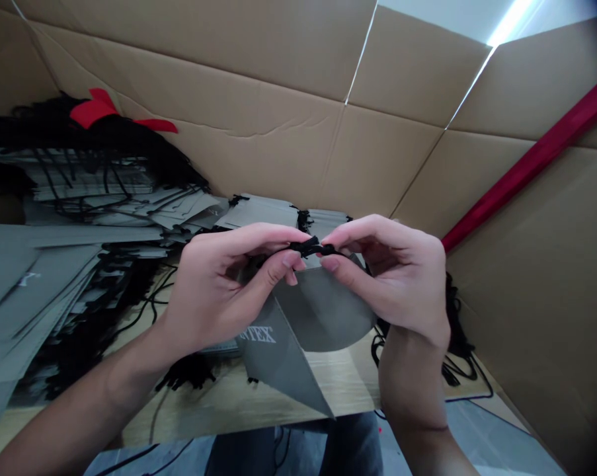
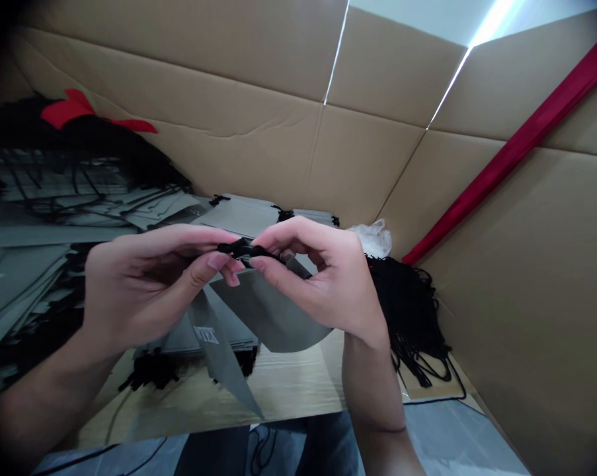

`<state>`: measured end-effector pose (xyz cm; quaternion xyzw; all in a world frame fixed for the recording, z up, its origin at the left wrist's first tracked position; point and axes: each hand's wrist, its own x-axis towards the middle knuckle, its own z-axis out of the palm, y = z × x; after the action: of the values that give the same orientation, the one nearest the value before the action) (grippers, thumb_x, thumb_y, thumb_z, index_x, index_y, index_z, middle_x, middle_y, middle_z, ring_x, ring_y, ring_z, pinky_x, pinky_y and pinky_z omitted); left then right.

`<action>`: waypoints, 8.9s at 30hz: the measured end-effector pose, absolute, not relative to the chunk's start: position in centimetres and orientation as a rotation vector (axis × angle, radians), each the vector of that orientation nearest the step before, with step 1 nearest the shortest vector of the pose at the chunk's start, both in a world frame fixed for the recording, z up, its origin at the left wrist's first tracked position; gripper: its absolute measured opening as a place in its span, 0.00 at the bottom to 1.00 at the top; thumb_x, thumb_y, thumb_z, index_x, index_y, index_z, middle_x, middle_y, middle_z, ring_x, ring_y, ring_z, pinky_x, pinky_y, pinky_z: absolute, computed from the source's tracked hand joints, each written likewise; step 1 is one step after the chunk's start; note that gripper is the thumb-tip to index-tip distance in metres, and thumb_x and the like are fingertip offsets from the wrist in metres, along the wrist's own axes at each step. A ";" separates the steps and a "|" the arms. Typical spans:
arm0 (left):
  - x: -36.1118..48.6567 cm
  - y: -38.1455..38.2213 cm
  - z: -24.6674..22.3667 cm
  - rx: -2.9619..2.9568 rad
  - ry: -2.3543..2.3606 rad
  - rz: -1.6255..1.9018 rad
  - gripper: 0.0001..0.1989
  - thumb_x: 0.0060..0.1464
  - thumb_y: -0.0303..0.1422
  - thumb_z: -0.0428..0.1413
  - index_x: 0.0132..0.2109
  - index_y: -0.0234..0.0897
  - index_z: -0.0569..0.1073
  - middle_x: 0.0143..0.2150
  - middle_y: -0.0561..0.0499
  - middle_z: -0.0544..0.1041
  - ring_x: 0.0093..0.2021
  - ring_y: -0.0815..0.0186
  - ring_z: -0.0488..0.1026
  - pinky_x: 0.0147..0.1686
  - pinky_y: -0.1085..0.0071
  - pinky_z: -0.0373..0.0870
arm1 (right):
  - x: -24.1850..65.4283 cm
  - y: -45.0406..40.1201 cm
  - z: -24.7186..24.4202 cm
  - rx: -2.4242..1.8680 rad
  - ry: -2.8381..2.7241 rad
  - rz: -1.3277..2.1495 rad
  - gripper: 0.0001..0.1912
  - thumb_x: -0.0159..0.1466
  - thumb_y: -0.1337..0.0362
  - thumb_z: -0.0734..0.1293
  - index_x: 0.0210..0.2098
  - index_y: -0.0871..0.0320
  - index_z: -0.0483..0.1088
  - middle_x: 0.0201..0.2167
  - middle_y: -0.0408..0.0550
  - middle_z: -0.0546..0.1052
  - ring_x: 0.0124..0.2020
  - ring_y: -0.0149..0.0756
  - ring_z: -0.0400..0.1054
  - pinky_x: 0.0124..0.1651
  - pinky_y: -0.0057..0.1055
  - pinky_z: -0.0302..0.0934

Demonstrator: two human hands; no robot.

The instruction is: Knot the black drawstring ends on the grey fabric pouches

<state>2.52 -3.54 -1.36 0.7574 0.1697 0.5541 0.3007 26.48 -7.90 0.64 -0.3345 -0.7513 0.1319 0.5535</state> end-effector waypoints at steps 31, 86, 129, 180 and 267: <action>1.4 -1.9 -0.4 2.431 0.218 1.228 0.14 0.79 0.27 0.58 0.39 0.39 0.78 0.31 0.55 0.76 0.29 0.71 0.69 0.29 0.71 0.65 | 25.2 -6.7 -0.1 -0.660 -1.886 0.639 0.07 0.78 0.61 0.79 0.49 0.55 0.81 0.35 0.43 0.84 0.29 0.30 0.73 0.31 0.29 0.67; 2.7 -2.6 -1.2 2.059 0.405 1.480 0.07 0.68 0.25 0.71 0.48 0.42 0.84 0.43 0.54 0.90 0.42 0.67 0.89 0.45 0.73 0.88 | 24.1 -8.2 0.3 -0.864 -1.773 -0.036 0.05 0.73 0.65 0.81 0.44 0.50 0.83 0.34 0.42 0.84 0.28 0.32 0.70 0.33 0.34 0.70; 1.4 -0.3 -1.3 2.431 0.123 1.638 0.11 0.60 0.23 0.71 0.42 0.45 0.83 0.34 0.60 0.88 0.31 0.70 0.86 0.32 0.74 0.80 | 24.6 -7.5 0.5 -0.881 -1.793 0.482 0.08 0.64 0.75 0.77 0.38 0.55 0.82 0.28 0.36 0.80 0.25 0.23 0.70 0.26 0.21 0.63; 1.8 -2.5 -0.3 2.624 0.203 1.137 0.12 0.77 0.25 0.55 0.39 0.39 0.74 0.29 0.57 0.71 0.28 0.69 0.66 0.30 0.70 0.63 | 26.3 -7.3 0.6 -0.748 -1.950 0.462 0.08 0.67 0.68 0.84 0.42 0.54 0.84 0.32 0.40 0.82 0.27 0.27 0.69 0.28 0.25 0.63; 3.1 -4.5 -0.7 2.285 0.545 1.557 0.10 0.68 0.24 0.64 0.35 0.36 0.83 0.23 0.63 0.75 0.21 0.80 0.61 0.21 0.81 0.55 | 23.5 -6.7 0.4 -0.614 -1.443 0.713 0.17 0.69 0.57 0.87 0.39 0.54 0.77 0.35 0.41 0.82 0.28 0.29 0.79 0.32 0.26 0.78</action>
<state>3.14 -4.51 -0.66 0.8001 0.1910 0.5453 0.1609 23.53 -6.71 0.44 -0.2705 -0.6356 0.3139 0.6514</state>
